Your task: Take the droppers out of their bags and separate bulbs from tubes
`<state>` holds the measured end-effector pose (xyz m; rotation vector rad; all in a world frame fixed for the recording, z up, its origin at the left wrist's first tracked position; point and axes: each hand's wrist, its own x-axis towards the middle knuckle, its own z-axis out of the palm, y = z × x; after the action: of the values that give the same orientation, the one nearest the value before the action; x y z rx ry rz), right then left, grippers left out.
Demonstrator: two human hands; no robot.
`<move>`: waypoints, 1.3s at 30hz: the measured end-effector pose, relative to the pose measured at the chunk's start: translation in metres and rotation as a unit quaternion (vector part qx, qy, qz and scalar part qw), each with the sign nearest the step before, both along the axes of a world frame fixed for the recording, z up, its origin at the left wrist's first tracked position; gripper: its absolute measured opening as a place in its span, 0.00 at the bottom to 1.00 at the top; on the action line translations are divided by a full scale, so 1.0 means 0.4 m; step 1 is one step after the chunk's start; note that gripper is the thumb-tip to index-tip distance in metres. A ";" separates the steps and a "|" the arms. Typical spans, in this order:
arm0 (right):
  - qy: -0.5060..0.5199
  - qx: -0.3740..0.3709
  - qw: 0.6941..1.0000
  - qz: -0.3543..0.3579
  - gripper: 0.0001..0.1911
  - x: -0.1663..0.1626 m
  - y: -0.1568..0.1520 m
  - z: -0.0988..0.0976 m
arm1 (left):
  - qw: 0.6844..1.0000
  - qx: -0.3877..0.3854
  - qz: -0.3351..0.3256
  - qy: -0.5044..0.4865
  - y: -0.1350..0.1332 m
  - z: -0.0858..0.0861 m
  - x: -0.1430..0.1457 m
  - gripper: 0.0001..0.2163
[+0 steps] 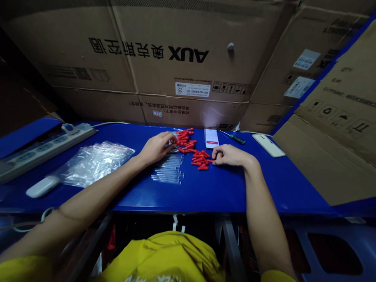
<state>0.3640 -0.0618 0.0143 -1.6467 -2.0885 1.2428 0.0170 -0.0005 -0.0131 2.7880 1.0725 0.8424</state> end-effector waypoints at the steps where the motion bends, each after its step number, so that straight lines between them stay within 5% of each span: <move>1: 0.006 0.005 1.000 -0.005 0.17 0.001 -0.001 -0.001 | 1.000 0.003 -0.004 -0.011 -0.002 0.005 -0.001 0.09; 10: -0.031 0.260 0.962 -0.083 0.16 -0.062 0.004 0.016 | 0.988 0.004 -0.054 -0.147 -0.036 0.054 0.002 0.09; 15: 0.025 0.358 0.933 -0.035 0.15 -0.177 0.003 -0.007 | 0.978 -0.020 -0.044 -0.202 -0.050 0.059 0.016 0.06; 20: -0.016 0.470 0.882 0.029 0.18 -0.266 -0.015 -0.020 | 0.932 -0.099 -0.061 -0.344 -0.060 0.062 0.037 0.08; 29: -0.163 0.557 0.812 -0.064 0.19 -0.320 -0.044 -0.010 | 0.896 -0.196 -0.119 -0.380 -0.082 0.058 0.065 0.10; 34: -0.211 0.594 0.776 -0.038 0.17 -0.321 -0.046 -0.007 | 0.925 -0.146 -0.114 -0.333 -0.082 0.053 0.055 0.10; 39: -0.232 0.577 0.783 -0.002 0.17 -0.325 -0.032 -0.023 | 0.989 -0.014 -0.080 -0.123 -0.066 0.057 0.027 0.12</move>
<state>0.2339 -0.0746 0.0052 -1.3051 -2.2457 -0.5687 0.0280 -0.0269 0.0097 2.6153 0.8051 1.1027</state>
